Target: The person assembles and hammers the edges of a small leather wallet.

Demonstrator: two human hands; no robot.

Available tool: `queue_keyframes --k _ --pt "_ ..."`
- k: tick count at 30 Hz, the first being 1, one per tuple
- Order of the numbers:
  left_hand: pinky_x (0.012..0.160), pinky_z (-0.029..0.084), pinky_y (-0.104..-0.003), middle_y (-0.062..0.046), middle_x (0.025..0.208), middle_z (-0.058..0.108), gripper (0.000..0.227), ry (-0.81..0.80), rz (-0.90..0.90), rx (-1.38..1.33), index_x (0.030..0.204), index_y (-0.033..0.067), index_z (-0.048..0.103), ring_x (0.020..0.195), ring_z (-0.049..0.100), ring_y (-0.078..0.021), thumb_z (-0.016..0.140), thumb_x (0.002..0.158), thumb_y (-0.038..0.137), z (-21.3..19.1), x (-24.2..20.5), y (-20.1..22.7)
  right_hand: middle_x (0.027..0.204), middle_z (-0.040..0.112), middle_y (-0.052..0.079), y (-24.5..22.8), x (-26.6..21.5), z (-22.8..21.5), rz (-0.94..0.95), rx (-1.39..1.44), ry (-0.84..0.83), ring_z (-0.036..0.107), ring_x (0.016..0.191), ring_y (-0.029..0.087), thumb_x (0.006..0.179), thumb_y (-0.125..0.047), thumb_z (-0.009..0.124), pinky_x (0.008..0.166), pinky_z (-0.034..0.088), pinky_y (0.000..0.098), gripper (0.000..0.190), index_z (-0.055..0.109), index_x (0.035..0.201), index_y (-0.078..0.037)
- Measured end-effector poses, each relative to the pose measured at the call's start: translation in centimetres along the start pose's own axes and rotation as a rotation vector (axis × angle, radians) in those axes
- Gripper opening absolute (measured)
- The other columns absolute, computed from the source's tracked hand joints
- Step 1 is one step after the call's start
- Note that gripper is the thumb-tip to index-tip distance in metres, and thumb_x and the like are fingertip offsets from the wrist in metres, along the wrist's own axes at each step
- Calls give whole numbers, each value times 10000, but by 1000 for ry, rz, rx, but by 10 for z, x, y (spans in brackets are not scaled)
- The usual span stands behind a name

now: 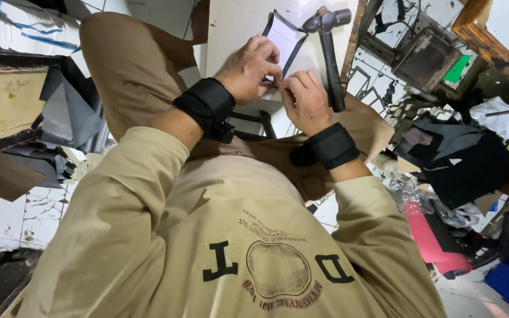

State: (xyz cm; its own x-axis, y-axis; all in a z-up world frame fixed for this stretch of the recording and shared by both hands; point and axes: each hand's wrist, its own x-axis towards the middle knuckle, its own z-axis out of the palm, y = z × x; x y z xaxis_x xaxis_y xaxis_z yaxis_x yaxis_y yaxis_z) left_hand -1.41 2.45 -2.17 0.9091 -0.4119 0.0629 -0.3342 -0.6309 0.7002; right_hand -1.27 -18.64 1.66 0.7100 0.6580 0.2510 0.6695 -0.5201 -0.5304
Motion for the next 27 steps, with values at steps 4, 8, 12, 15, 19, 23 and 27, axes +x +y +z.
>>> queue_keyframes --k 4,8,12,15,19,23,27 --pt "1080 419 -407 -12 1196 545 149 -23 -31 1 859 197 766 1292 431 -261 863 755 152 1 1 -1 964 620 96 4 7 -5 30 10 -78 593 921 330 896 9 745 790 502 414 131 665 981 -51" --pt "1075 431 -413 -25 1189 561 159 6 -6 -23 847 157 725 1283 449 -271 844 753 110 0 0 -1 912 650 104 9 22 -8 93 -9 -211 622 906 335 892 -54 732 776 511 423 58 678 914 -52" --pt "1046 466 -401 -67 1195 574 221 74 51 -45 890 76 633 1266 489 -298 811 762 47 1 -1 -5 845 688 86 15 32 -1 71 -168 -364 664 857 326 841 -136 704 753 524 437 61 695 786 -110" --pt "1037 476 -404 -88 1182 570 258 85 90 -7 920 56 612 1237 511 -311 806 756 11 -8 2 -3 850 683 103 20 29 10 72 -246 -367 671 854 333 886 -168 693 739 517 449 77 692 830 -114" --pt "1026 477 -414 -97 1177 563 287 74 87 -6 917 47 605 1225 519 -314 846 761 40 -11 -1 -6 824 663 120 1 19 12 122 -133 -382 649 833 350 864 -198 756 712 498 461 172 654 845 -60" --pt "1000 480 -417 -98 1202 566 329 74 93 -63 912 49 612 1245 511 -317 891 742 82 -14 -5 -7 946 645 107 -11 9 2 100 13 -136 616 917 340 861 -72 744 788 498 427 165 666 1006 -55" --pt "996 487 -415 -97 1217 566 336 68 109 -96 909 50 615 1253 511 -316 897 728 81 -17 -2 -10 1021 651 72 -3 5 0 -91 -73 -58 601 948 308 914 -62 757 829 496 413 129 675 1008 -97"
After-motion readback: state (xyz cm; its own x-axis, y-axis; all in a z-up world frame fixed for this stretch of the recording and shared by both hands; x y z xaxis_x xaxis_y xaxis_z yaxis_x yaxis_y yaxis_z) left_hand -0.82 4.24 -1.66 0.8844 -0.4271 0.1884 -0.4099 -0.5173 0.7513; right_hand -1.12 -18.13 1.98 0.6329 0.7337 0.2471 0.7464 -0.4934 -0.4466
